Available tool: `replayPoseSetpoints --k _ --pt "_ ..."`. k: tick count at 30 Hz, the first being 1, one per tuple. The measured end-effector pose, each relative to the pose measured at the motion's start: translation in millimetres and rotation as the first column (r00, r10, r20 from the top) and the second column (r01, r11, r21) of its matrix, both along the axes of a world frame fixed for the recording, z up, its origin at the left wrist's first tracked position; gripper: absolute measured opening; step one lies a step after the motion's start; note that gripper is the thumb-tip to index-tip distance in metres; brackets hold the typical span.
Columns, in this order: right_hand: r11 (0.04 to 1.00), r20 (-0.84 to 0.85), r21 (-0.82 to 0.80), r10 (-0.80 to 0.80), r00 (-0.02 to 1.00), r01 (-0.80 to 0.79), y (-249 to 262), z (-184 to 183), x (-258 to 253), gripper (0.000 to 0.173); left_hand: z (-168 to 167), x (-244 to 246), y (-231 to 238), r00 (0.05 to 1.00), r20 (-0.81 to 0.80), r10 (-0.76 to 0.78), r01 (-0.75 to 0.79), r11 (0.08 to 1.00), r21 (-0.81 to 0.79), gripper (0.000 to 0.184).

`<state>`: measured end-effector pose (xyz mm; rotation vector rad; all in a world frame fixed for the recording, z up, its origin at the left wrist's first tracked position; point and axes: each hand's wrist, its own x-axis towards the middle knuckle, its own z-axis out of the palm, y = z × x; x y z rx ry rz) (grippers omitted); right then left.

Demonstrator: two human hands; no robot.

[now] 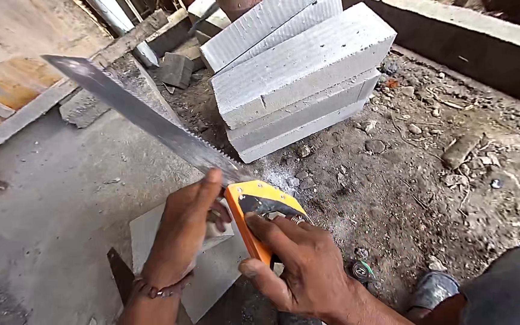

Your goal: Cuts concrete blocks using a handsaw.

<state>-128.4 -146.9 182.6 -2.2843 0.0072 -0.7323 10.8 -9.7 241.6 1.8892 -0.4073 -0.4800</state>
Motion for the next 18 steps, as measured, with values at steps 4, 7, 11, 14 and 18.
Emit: replayPoseSetpoints --k 4,7,11,14,18 --pt "0.991 0.031 -0.131 0.005 1.0 -0.001 -11 7 3 0.064 -3 -1 -17 0.995 -0.035 0.092 -0.097 0.976 -0.197 0.024" --pt "0.984 0.043 -0.092 -0.148 0.988 0.151 -20 15 -10 0.05 -4 -2 -20 0.985 -0.082 0.154 -0.172 0.938 -0.3 0.02" --pt "0.916 -0.164 0.196 -0.32 0.933 0.349 -46 13 -27 0.072 -2 -5 -18 0.984 -0.087 0.153 -0.175 0.905 -0.389 0.017" --pt "0.565 -0.345 0.8 0.158 0.925 0.202 -56 9 -34 0.031 -6 -6 -10 0.996 -0.088 0.027 -0.064 0.887 -0.458 0.017" --pt "0.295 -0.226 0.95 0.415 0.881 0.105 -42 8 -36 0.02 -22 -3 -6 0.986 -0.068 -0.152 0.105 0.883 -0.457 0.018"
